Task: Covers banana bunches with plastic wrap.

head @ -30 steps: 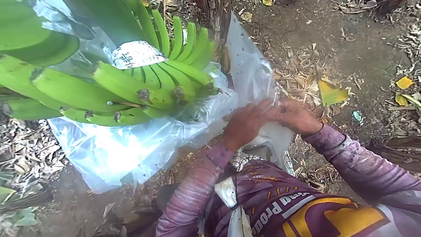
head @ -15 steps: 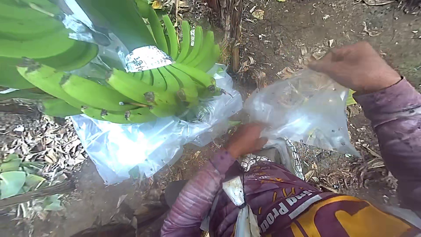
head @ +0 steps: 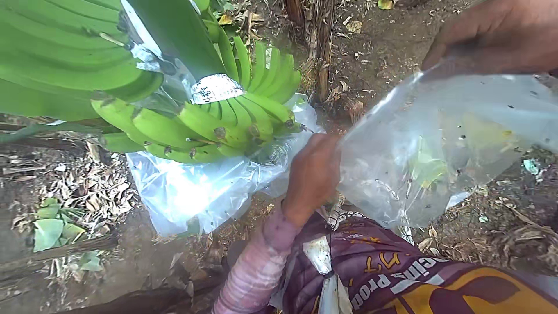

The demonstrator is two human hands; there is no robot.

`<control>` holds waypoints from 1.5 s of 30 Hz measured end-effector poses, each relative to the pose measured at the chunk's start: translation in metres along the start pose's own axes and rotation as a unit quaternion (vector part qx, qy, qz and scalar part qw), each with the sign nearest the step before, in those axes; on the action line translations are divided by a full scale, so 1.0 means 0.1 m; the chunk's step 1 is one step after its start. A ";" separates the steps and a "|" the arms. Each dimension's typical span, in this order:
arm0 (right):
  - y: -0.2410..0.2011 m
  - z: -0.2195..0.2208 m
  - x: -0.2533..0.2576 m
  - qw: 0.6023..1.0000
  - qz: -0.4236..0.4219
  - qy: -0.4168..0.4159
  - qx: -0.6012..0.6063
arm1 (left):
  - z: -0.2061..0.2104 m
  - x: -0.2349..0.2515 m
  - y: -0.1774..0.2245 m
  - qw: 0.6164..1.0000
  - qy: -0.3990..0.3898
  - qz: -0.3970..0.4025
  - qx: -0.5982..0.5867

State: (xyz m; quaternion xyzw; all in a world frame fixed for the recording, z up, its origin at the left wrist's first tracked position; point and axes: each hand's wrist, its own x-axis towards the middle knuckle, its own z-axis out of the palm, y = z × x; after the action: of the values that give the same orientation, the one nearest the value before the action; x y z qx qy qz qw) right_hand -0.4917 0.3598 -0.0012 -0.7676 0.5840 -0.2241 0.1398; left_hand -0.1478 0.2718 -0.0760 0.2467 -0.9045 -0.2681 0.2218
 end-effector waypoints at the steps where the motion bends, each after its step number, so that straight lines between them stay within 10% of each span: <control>1: 0.07 -0.01 0.05 1.000 0.017 0.021 -0.003 | -0.07 -0.06 -0.01 0.999 0.050 0.002 0.003; 7: 0.11 0.08 0.53 0.993 0.101 0.065 -0.012 | 0.12 -0.26 -0.27 0.971 0.239 -0.014 0.013; 23: 1.04 0.62 2.31 0.987 0.161 -0.003 0.001 | -0.05 0.25 -0.69 0.974 0.100 -0.194 -0.053; 32: 0.39 0.92 3.73 0.986 0.088 -0.090 -0.106 | -0.09 0.18 -0.97 0.887 0.213 -0.285 -0.295; 37: 0.31 0.59 3.77 0.985 0.075 -0.123 -0.090 | -0.05 0.20 -1.05 0.805 0.306 -0.334 -0.384; 45: 0.46 0.12 3.45 0.943 0.101 -0.212 -0.236 | -0.05 0.22 -1.18 0.793 0.331 -0.340 -0.382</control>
State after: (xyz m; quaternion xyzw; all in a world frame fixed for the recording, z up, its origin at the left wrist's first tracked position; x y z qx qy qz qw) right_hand -0.4492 0.0154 0.0287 -0.7453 0.6513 0.1037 0.0973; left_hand -0.1240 0.1706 -0.1364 0.5074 -0.4579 -0.5518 0.4778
